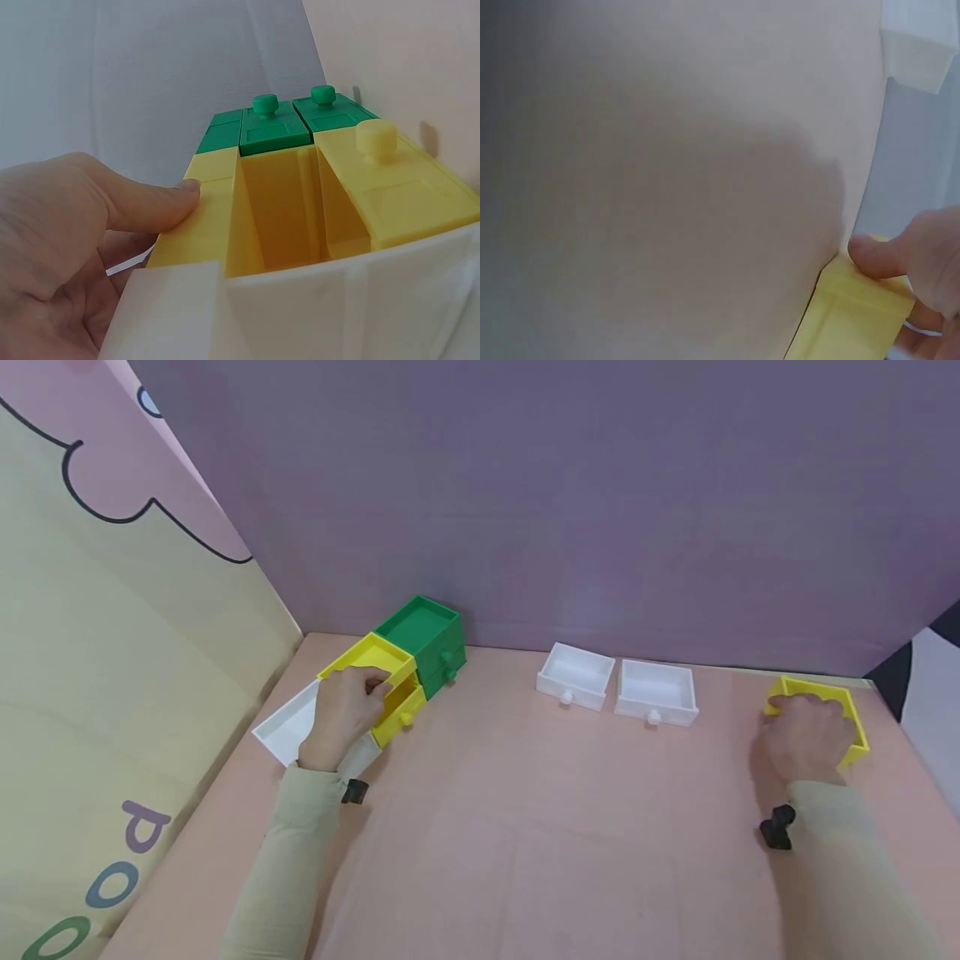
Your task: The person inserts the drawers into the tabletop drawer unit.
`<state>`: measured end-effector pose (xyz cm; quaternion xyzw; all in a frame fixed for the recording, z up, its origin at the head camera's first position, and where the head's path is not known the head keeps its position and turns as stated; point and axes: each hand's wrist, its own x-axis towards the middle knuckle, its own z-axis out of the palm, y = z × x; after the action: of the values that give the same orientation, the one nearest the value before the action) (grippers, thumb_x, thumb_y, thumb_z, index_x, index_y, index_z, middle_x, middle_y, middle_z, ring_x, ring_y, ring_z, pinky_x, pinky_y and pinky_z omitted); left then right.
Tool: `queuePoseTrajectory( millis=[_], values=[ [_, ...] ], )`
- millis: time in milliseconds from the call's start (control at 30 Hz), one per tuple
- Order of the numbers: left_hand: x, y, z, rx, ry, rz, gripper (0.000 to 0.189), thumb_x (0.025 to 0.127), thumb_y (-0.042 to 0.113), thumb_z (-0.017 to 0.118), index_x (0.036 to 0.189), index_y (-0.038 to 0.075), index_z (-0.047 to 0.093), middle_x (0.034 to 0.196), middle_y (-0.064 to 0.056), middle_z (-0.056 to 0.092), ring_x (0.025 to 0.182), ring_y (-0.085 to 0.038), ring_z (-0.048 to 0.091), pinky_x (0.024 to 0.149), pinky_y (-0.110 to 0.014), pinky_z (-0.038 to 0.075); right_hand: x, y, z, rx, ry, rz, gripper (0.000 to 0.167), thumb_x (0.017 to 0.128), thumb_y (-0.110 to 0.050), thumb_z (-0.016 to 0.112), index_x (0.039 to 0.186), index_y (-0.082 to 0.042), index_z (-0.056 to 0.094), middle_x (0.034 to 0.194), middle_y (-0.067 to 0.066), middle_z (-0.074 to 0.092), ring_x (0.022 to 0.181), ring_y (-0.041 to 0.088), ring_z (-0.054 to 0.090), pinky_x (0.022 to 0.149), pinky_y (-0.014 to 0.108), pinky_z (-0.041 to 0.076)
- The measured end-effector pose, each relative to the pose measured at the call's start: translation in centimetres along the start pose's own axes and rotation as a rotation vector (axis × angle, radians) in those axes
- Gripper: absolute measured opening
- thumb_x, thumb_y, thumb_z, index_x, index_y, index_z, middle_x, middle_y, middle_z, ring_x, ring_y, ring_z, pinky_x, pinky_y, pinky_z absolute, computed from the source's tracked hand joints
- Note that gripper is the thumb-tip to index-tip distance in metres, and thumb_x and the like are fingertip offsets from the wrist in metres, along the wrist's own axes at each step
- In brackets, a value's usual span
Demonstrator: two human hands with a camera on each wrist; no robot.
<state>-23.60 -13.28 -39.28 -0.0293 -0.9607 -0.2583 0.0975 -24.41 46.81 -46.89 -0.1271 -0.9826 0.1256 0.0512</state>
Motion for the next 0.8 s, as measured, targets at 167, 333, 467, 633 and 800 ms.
queuePoseTrajectory(
  millis=[167,333,467,633,800],
  values=[
    [-0.1,0.0,-0.1,-0.007,0.013,0.022,0.023,0.101,0.012,0.07,0.119,0.001,0.08,0.108,-0.015,0.082,0.087,-0.032,0.075,0.074,-0.041,0.061,-1.6,-0.3,-0.1,-0.144,0.125,-0.141,0.038,0.096,-0.001,0.069,0.131,0.012,0.061,0.133,0.043,0.053,0.123,0.062,0.042,0.11,0.076,0.039],
    [-0.1,-0.1,-0.1,-0.005,0.033,0.039,0.022,0.101,0.011,0.069,0.118,0.002,0.081,0.105,-0.015,0.082,0.082,-0.031,0.074,0.068,-0.038,0.057,-3.5,0.4,-0.2,-0.136,0.156,-0.217,0.039,0.091,-0.002,0.078,0.126,0.01,0.066,0.135,0.045,0.051,0.125,0.063,0.039,0.115,0.077,0.035],
    [-0.2,-0.2,0.0,-0.006,0.037,0.037,0.022,0.101,0.011,0.07,0.117,0.002,0.081,0.104,-0.015,0.082,0.081,-0.03,0.072,0.068,-0.037,0.055,-4.9,0.5,-0.3,-0.035,0.126,-0.117,0.044,0.098,-0.014,0.071,0.131,0.014,0.063,0.138,0.044,0.049,0.128,0.062,0.037,0.124,0.074,0.026],
    [-0.1,-0.2,0.0,-0.011,0.03,0.031,0.021,0.101,0.011,0.07,0.116,0.002,0.082,0.103,-0.014,0.082,0.08,-0.03,0.072,0.069,-0.038,0.056,-6.1,-0.2,-0.9,0.139,0.053,0.151,0.065,0.107,-0.046,0.054,0.128,0.015,0.063,0.123,0.041,0.062,0.112,0.056,0.048,0.105,0.071,0.038],
    [-0.1,0.1,0.1,-0.013,0.025,0.029,0.021,0.102,0.011,0.069,0.116,0.002,0.082,0.103,-0.015,0.082,0.08,-0.031,0.072,0.069,-0.039,0.056,-6.1,-0.6,-1.8,0.204,-0.103,0.276,0.078,0.107,-0.059,0.045,0.117,0.017,0.059,0.118,0.042,0.062,0.105,0.053,0.043,0.091,0.068,0.032]
  ],
)
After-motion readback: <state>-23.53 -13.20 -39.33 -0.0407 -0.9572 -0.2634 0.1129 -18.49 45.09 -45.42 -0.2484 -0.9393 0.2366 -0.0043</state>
